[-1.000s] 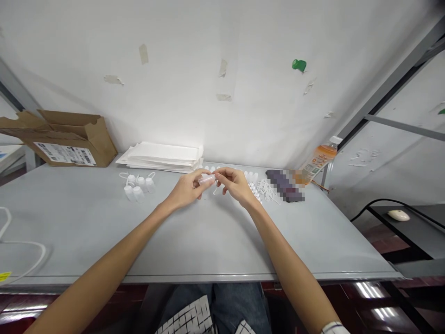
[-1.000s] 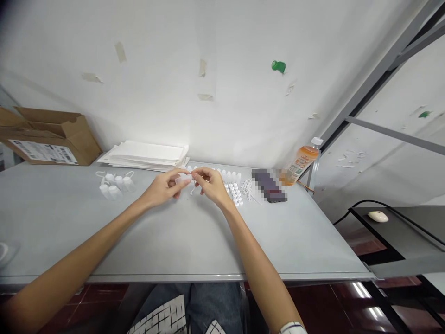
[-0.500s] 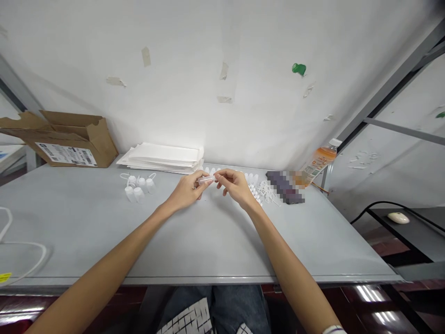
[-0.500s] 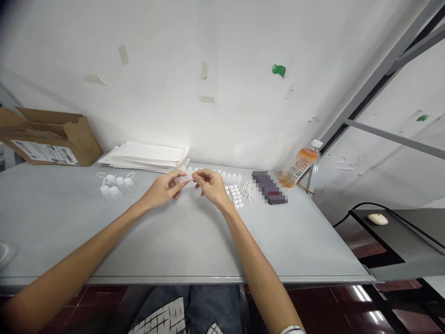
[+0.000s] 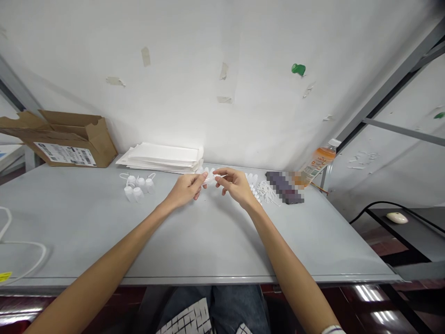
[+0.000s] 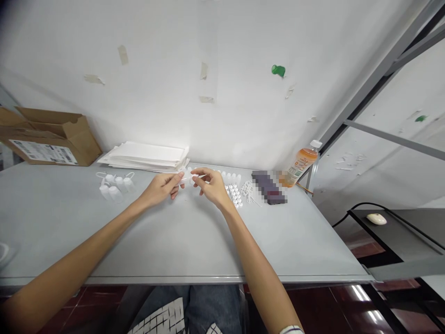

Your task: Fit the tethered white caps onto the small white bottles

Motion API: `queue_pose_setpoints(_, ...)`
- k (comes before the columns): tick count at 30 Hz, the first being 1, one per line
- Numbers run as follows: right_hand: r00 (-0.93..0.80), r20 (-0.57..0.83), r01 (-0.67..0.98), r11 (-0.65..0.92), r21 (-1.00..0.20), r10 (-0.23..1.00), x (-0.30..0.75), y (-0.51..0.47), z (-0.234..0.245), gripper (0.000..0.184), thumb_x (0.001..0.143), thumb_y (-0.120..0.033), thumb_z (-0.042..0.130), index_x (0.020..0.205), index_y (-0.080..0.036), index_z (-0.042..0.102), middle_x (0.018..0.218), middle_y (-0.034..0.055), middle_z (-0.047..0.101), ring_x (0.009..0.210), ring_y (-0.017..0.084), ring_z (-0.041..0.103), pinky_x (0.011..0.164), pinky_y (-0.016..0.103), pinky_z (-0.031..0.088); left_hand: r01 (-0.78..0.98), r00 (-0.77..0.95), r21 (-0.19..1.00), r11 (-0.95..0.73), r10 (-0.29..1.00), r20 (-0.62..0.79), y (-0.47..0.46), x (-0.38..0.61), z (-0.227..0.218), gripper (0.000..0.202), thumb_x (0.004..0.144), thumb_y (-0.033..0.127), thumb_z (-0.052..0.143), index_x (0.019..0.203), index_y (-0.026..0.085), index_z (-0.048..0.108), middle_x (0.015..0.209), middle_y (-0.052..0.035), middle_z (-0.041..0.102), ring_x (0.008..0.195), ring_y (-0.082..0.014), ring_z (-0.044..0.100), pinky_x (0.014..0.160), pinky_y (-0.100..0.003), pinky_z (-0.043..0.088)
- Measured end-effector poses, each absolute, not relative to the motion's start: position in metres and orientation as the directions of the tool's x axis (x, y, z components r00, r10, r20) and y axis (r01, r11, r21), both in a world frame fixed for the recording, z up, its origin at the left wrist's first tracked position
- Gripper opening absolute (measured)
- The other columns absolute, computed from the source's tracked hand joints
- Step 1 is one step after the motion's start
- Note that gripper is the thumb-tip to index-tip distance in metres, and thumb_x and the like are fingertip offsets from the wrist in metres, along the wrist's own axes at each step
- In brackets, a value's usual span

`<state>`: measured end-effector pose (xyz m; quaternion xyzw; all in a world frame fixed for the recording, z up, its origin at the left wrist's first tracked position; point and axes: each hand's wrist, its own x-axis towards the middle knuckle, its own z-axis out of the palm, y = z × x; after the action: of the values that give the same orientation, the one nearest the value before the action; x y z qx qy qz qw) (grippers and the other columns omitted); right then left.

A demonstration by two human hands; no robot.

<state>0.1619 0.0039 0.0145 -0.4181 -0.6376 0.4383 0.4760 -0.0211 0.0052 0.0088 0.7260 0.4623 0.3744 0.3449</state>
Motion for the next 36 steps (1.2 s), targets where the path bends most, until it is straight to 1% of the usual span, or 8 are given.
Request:
queue_pose_setpoints(4, -0.146, 0.245, 0.101, 0.261, -0.960, 0.959, 0.164, 0.005, 0.018, 0.030, 0.072, -0.036, 0.068, 0.095, -0.017, 0.068, 0.096, 0.0077, 0.066, 0.068, 0.014, 0.062, 0.044, 0.023, 0.049, 0.405, 0.275, 0.854, -0.325, 0.935, 0.226, 0.006, -0.022, 0.009, 0.050, 0.092, 0.057, 0.039, 0.072, 0.017, 0.060, 0.042, 0.0043, 0.047, 0.043, -0.0117, 0.046, 0.053, -0.024, 0.038)
queue_pose_setpoints(9, -0.025, 0.323, 0.130, 0.324, -0.937, 0.946, 0.179, 0.008, 0.027, 0.035, 0.069, -0.043, 0.071, 0.089, -0.015, 0.066, 0.080, 0.0051, 0.066, 0.064, 0.014, 0.062, 0.043, 0.022, 0.048, 0.372, 0.271, 0.857, -0.356, 0.925, 0.267, 0.010, -0.023, 0.005, 0.042, 0.090, 0.055, 0.045, 0.073, 0.018, 0.057, 0.046, 0.0047, 0.048, 0.045, -0.0109, 0.048, 0.053, -0.024, 0.039)
queue_pose_setpoints(13, 0.089, 0.415, 0.305, 0.372, -0.877, 0.905, 0.216, 0.009, 0.027, 0.035, 0.074, -0.048, 0.067, 0.082, -0.014, 0.066, 0.072, 0.0043, 0.064, 0.059, 0.014, 0.059, 0.042, 0.022, 0.044, 0.330, 0.241, 0.873, -0.359, 0.926, 0.290, 0.011, -0.024, 0.006, 0.036, 0.089, 0.054, 0.048, 0.082, 0.019, 0.058, 0.048, 0.0056, 0.048, 0.045, -0.0116, 0.050, 0.053, -0.024, 0.041)
queue_pose_setpoints(16, 0.096, 0.423, 0.468, 0.334, -0.818, 0.901, 0.251, 0.008, 0.019, 0.034, 0.077, -0.048, 0.064, 0.082, -0.015, 0.067, 0.068, 0.0040, 0.064, 0.054, 0.013, 0.056, 0.046, 0.024, 0.043, 0.319, 0.230, 0.877, -0.360, 0.927, 0.297, 0.011, -0.024, 0.006, 0.033, 0.088, 0.052, 0.050, 0.089, 0.020, 0.058, 0.049, 0.0063, 0.050, 0.045, -0.0116, 0.051, 0.054, -0.024, 0.042)
queue_pose_setpoints(20, 0.022, 0.421, 0.682, 0.294, -0.669, 0.907, 0.277, 0.004, 0.014, 0.026, 0.077, -0.042, 0.064, 0.081, -0.016, 0.069, 0.069, 0.0037, 0.067, 0.060, 0.015, 0.058, 0.058, 0.027, 0.044, 0.318, 0.239, 0.875, -0.366, 0.924, 0.299, 0.009, -0.022, 0.005, 0.030, 0.088, 0.049, 0.053, 0.094, 0.020, 0.056, 0.051, 0.0067, 0.052, 0.045, -0.0113, 0.052, 0.055, -0.024, 0.043)
queue_pose_setpoints(24, -0.114, 0.366, 0.814, 0.298, -0.498, 0.924, 0.271, -0.005, 0.017, 0.016, 0.077, -0.032, 0.062, 0.082, -0.019, 0.070, 0.071, 0.0009, 0.069, 0.062, 0.014, 0.060, 0.065, 0.027, 0.043, 0.322, 0.247, 0.876, -0.360, 0.925, 0.289, 0.006, -0.021, 0.005, 0.030, 0.087, 0.049, 0.053, 0.094, 0.020, 0.055, 0.050, 0.0069, 0.052, 0.045, -0.0113, 0.052, 0.055, -0.024, 0.043)
queue_pose_setpoints(29, -0.208, 0.277, 0.906, 0.292, -0.308, 0.938, 0.253, -0.013, 0.016, 0.013, 0.077, -0.028, 0.060, 0.083, -0.021, 0.069, 0.074, -0.0005, 0.071, 0.064, 0.013, 0.060, 0.060, 0.024, 0.035, 0.347, 0.251, 0.866, -0.360, 0.925, 0.284, 0.005, -0.020, 0.006, 0.031, 0.088, 0.049, 0.053, 0.096, 0.020, 0.056, 0.049, 0.0068, 0.052, 0.046, -0.0113, 0.053, 0.058, -0.025, 0.044)
queue_pose_setpoints(36, -0.226, 0.126, 0.964, 0.240, -0.115, 0.966, 0.243, -0.015, 0.013, 0.014, 0.077, -0.022, 0.059, 0.084, -0.021, 0.071, 0.080, -0.0004, 0.071, 0.073, 0.014, 0.060, 0.056, 0.024, 0.027, 0.343, 0.264, 0.865, -0.367, 0.921, 0.286, 0.005, -0.020, 0.006, 0.031, 0.088, 0.050, 0.053, 0.096, 0.021, 0.057, 0.051, 0.0065, 0.052, 0.047, -0.0115, 0.054, 0.055, -0.024, 0.043)
